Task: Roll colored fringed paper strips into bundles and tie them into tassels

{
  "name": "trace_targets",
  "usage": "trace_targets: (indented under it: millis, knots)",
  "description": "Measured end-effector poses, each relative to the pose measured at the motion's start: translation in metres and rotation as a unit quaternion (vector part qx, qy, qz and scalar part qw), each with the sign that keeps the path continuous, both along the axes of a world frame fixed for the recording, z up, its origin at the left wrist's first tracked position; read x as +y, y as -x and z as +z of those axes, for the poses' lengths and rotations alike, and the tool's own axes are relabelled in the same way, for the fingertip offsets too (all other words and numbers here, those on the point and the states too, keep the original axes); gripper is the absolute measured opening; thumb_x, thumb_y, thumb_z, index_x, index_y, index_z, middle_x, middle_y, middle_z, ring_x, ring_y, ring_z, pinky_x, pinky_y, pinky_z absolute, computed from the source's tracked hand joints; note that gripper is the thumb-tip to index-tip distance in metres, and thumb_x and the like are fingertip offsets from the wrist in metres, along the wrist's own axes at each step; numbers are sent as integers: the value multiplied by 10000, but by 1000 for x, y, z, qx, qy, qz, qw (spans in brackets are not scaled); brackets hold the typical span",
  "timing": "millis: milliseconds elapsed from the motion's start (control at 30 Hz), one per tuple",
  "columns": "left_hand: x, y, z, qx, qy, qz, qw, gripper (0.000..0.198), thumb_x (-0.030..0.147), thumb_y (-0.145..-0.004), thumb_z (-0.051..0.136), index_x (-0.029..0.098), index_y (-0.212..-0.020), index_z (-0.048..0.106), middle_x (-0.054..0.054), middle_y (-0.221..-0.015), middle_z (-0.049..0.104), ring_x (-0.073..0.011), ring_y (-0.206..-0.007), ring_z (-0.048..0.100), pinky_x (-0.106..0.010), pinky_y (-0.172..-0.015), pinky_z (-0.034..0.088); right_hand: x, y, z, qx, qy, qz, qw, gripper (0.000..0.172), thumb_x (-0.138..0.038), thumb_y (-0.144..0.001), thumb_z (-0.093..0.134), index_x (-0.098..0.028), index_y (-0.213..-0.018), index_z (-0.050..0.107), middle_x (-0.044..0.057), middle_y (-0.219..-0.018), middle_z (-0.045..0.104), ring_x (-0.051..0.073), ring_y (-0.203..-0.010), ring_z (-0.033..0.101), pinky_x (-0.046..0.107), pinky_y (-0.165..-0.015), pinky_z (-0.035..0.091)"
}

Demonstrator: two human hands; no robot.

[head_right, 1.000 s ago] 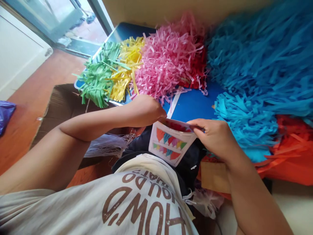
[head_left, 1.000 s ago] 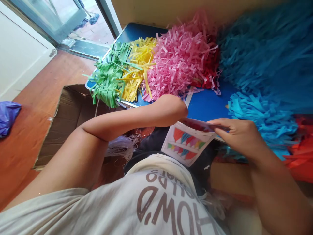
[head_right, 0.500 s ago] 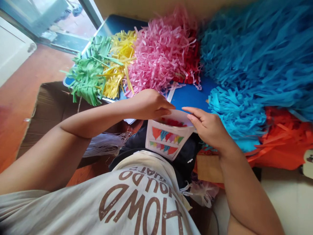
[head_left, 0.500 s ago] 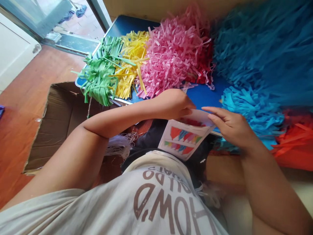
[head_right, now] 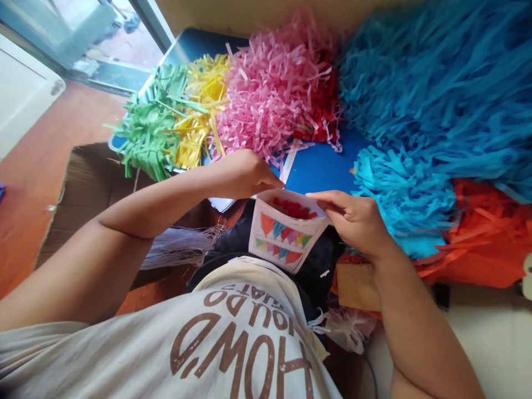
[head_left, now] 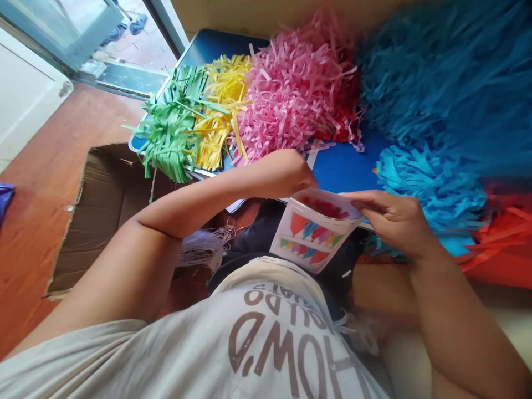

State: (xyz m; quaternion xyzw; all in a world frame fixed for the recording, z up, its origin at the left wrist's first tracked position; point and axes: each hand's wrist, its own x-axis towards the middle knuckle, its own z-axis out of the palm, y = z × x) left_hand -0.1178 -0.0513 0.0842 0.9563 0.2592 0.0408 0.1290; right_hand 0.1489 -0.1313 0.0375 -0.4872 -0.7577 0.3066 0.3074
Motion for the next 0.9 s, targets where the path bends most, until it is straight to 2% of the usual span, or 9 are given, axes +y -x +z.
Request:
trace_targets:
  millis: [133,267,400,567,733,900]
  knots:
    - [-2,0,-4,5,-9,28,1000,303,193,-870,508,254,-984,782,-16,-823,766,-140,-687,648,-271,-643,356,0,2,-1,17,-20,-1,1000,267,-214,-889,594,-330,-1085,735,-29,-1096,746,220,-968,728,347,-862,612]
    - [-5,-11,1,0,-20,34,999,296,270,-899,499,250,-1003,776,-33,-832,761,-168,-748,658,-281,-673,366,2,9,1,-7,-64,-19,998,234,-209,-886,607,-295,-1059,737,-13,-1036,761,203,-896,736,319,-801,611]
    - [-3,-22,6,10,-17,17,1000,287,249,-902,496,212,-897,781,-47,-775,738,-162,-715,628,-285,-657,336,5,14,4,-37,-92,-49,994,188,-248,-881,634,-266,-1036,739,9,-1000,766,213,-873,735,332,-791,607]
    - [1,-25,5,48,-16,-2,999,236,192,-862,543,185,-765,759,-33,-666,692,-132,-615,560,-284,-616,290,8,10,-2,-55,-114,-15,992,250,-147,-862,577,-234,-1031,739,10,-1013,767,211,-893,736,329,-792,601]
    - [2,-25,3,94,-17,-7,995,232,207,-881,546,205,-892,778,-35,-737,720,-128,-640,581,-273,-612,282,13,7,-11,-87,-153,16,984,247,-156,-885,559,-251,-1028,738,8,-1043,764,205,-918,739,309,-797,591]
    - [5,-35,6,102,-20,35,994,286,332,-931,517,217,-957,778,-57,-800,740,-155,-680,617,-274,-623,304,22,10,-10,-88,-139,-33,986,139,-256,-882,629,-246,-961,742,10,-932,773,196,-791,732,294,-725,574]
